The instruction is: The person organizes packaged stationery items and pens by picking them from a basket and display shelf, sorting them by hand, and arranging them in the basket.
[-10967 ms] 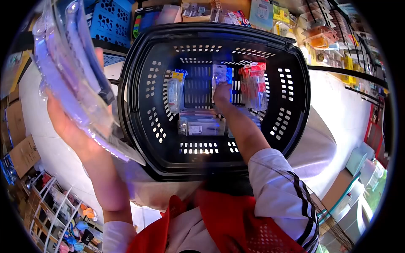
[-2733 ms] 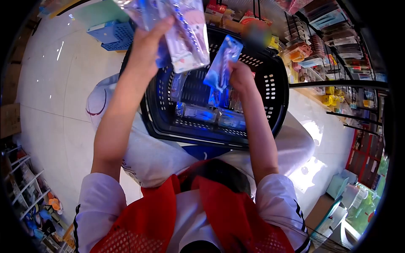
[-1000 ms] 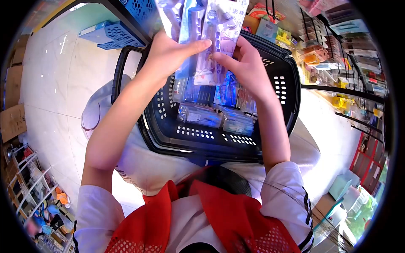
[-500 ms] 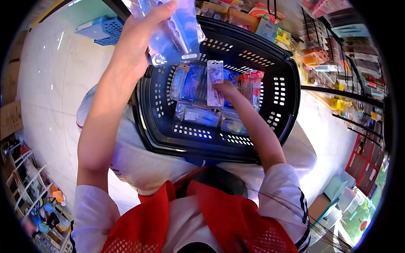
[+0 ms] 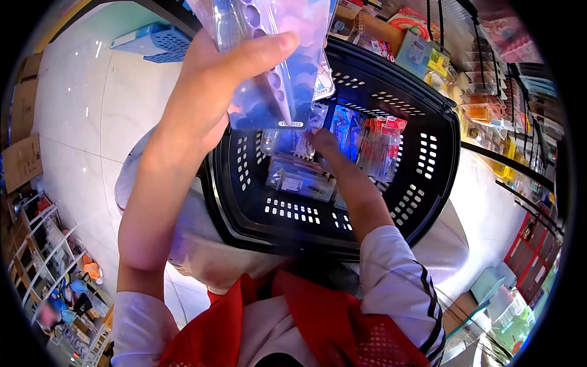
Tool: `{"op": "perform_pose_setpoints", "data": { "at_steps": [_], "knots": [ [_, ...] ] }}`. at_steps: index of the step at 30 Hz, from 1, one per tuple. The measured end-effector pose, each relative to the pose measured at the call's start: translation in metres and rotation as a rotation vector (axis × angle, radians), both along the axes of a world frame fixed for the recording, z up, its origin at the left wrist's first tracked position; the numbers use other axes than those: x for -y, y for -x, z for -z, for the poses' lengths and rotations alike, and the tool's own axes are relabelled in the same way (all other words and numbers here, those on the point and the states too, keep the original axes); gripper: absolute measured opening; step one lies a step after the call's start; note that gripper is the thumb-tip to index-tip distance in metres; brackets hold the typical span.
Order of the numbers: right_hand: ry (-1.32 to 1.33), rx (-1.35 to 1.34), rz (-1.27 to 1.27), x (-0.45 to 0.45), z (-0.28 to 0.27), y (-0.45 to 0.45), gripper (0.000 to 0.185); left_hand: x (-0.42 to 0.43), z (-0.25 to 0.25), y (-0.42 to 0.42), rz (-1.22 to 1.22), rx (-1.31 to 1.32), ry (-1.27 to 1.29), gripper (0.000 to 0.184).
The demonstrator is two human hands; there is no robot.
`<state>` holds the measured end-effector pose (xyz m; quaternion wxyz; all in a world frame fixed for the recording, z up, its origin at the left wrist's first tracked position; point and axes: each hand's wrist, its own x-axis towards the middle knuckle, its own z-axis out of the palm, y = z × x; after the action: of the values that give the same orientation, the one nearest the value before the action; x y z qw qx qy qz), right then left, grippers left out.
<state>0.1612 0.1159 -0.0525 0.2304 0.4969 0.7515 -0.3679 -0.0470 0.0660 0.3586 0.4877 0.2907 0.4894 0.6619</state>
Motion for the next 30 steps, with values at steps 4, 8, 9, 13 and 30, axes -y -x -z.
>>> {"op": "perform_pose_setpoints", "data": {
  "at_steps": [4,8,9,13,30],
  "knots": [
    [0.369,0.161,-0.224,-0.042,-0.133,0.025,0.051,0.003,0.006,0.006,0.08,-0.088,0.06,0.048],
    [0.857,-0.48,0.005,-0.068,-0.228,0.028,0.067,0.007,0.004,-0.009,0.007,0.011,0.075,0.038],
    [0.922,-0.696,0.013,-0.072,-0.26,0.027,0.064,0.008,0.007,-0.011,0.015,-0.017,0.084,0.037],
    [0.337,-1.392,0.12,-0.047,-0.345,0.028,0.032,0.006,0.021,-0.023,0.003,-0.182,0.112,0.037],
    [-0.164,-0.164,-0.374,-0.017,-0.263,-0.058,0.043,0.013,0.011,-0.03,-0.055,0.073,0.078,0.035]
  ]
}}
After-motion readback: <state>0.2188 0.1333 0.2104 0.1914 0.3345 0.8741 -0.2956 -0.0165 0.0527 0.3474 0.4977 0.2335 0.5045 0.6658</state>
